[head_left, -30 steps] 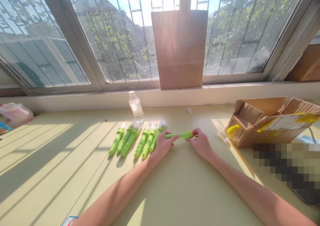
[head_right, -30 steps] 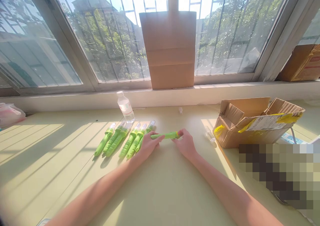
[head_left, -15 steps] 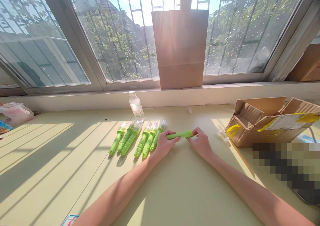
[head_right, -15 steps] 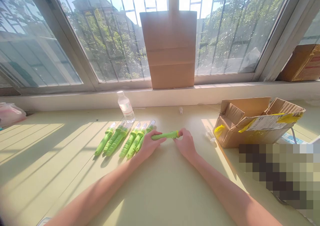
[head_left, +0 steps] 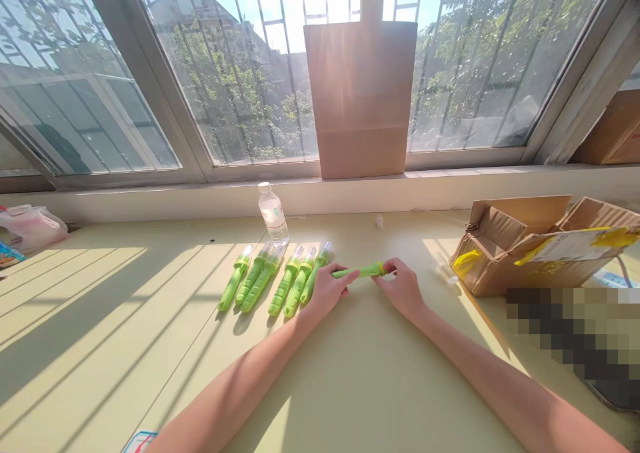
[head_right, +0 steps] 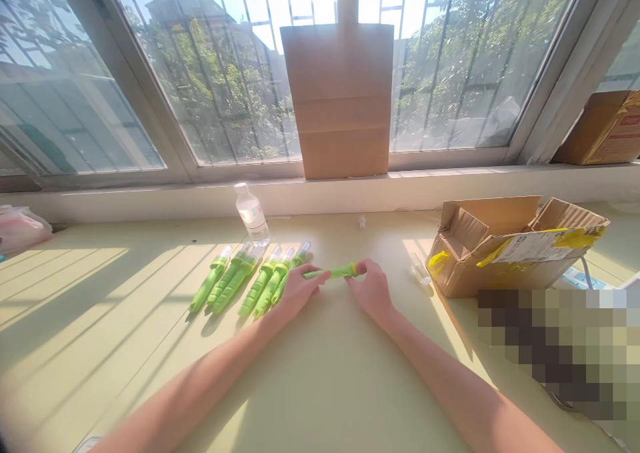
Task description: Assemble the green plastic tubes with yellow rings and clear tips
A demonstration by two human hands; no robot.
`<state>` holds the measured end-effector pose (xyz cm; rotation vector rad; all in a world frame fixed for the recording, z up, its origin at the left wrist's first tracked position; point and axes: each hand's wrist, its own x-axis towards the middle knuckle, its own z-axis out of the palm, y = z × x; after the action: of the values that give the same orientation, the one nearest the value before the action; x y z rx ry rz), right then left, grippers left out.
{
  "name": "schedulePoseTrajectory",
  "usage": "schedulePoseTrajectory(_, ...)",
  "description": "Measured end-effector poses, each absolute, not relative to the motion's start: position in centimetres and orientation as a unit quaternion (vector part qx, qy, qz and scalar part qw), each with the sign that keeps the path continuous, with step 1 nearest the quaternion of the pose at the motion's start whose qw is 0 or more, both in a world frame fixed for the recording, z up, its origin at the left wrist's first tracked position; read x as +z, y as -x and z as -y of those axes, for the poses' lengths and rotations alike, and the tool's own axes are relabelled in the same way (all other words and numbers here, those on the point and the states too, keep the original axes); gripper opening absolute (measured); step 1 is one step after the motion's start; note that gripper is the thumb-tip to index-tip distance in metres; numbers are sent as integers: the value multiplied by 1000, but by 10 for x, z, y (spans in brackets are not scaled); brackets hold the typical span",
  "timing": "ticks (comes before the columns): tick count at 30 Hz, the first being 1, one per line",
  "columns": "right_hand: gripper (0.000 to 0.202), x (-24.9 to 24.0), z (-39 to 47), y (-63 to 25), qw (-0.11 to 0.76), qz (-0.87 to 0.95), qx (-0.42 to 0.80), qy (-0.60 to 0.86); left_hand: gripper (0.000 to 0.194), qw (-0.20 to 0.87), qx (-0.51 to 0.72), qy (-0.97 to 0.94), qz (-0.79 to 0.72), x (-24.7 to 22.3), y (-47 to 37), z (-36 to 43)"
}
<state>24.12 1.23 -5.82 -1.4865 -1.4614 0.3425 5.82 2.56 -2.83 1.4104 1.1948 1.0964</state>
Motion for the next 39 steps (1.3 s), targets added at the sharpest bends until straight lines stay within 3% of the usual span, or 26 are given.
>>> schedulePoseTrajectory(13,24,-57,-12,-242,470,592,180,629,32,390,443,-647,-483,-31,-57,-21)
schedulePoseTrajectory(30,19,-62,-14,-241,501,590,156,613,34,459,442,-580,-507,-27,-60,-23)
schedulePoseTrajectory(39,23,-58,-13,-242,504,576,172,621,29,328,460,-671,-480,-33,-59,-20)
